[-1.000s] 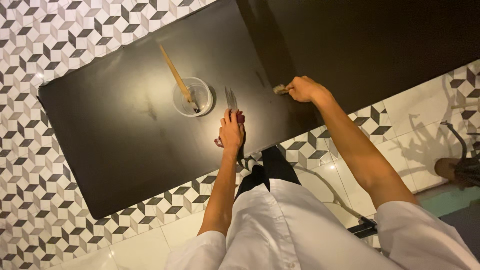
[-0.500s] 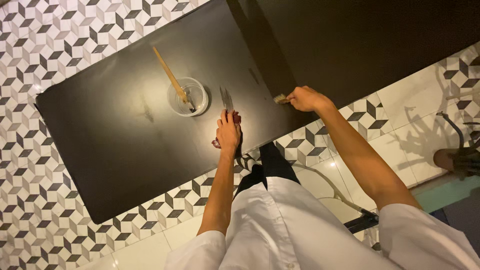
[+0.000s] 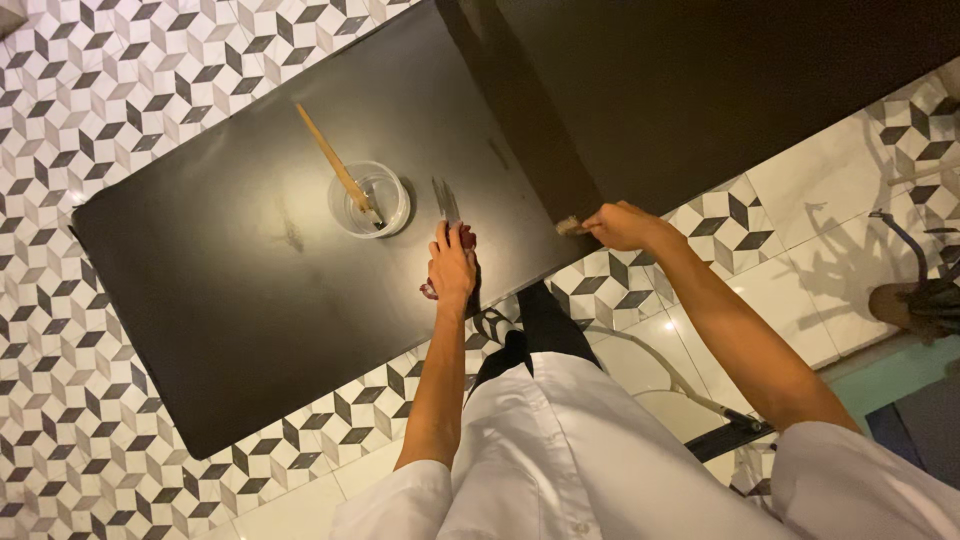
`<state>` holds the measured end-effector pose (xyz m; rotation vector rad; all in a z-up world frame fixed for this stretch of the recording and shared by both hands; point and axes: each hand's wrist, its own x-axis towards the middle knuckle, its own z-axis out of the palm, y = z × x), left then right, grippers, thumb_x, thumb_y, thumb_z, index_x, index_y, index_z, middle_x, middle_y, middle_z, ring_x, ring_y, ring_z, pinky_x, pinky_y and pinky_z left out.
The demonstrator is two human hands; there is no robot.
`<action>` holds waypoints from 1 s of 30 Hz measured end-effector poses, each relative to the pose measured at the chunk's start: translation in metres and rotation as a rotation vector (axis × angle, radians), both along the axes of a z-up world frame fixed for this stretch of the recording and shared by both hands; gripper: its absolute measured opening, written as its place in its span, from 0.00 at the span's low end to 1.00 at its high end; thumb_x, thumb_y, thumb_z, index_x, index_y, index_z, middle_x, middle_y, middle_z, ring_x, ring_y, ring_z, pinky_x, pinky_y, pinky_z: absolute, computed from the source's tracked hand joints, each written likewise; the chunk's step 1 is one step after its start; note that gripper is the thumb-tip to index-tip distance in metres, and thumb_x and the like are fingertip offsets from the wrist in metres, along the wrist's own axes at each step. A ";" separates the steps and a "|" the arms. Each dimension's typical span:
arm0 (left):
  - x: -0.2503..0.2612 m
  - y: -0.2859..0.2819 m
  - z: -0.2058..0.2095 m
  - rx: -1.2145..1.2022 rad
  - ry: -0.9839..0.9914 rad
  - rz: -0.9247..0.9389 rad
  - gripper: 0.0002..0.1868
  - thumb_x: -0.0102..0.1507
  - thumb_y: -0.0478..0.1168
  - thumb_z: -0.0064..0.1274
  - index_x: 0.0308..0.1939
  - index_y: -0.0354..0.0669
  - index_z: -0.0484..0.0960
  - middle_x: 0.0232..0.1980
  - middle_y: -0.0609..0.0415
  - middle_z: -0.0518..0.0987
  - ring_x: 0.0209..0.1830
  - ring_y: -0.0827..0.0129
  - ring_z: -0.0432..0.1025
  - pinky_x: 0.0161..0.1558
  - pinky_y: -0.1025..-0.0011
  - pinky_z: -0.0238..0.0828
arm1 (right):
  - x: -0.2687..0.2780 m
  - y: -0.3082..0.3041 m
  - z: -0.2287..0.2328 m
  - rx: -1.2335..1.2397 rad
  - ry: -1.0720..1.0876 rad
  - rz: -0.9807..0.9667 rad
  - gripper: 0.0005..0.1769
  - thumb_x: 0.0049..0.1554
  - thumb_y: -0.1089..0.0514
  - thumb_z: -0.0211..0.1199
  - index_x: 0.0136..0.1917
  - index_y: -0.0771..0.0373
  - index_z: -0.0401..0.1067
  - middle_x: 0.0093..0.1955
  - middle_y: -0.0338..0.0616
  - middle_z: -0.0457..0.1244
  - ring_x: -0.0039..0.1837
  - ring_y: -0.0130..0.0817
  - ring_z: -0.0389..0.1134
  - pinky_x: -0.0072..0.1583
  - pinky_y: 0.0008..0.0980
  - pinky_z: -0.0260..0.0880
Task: The person uses a brush to apply a liquid to a dark table surface and then picks up a bunch of dark items and individual small objects by hand from the table.
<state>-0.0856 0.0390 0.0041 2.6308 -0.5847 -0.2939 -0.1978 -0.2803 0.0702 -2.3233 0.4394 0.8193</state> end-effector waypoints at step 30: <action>0.000 0.001 -0.011 0.018 -0.033 -0.008 0.34 0.60 0.39 0.58 0.70 0.50 0.67 0.76 0.48 0.61 0.63 0.47 0.65 0.55 0.52 0.72 | -0.053 -0.007 0.017 -0.008 0.037 -0.155 0.19 0.61 0.48 0.56 0.59 0.51 0.81 0.51 0.48 0.74 0.52 0.44 0.74 0.57 0.44 0.73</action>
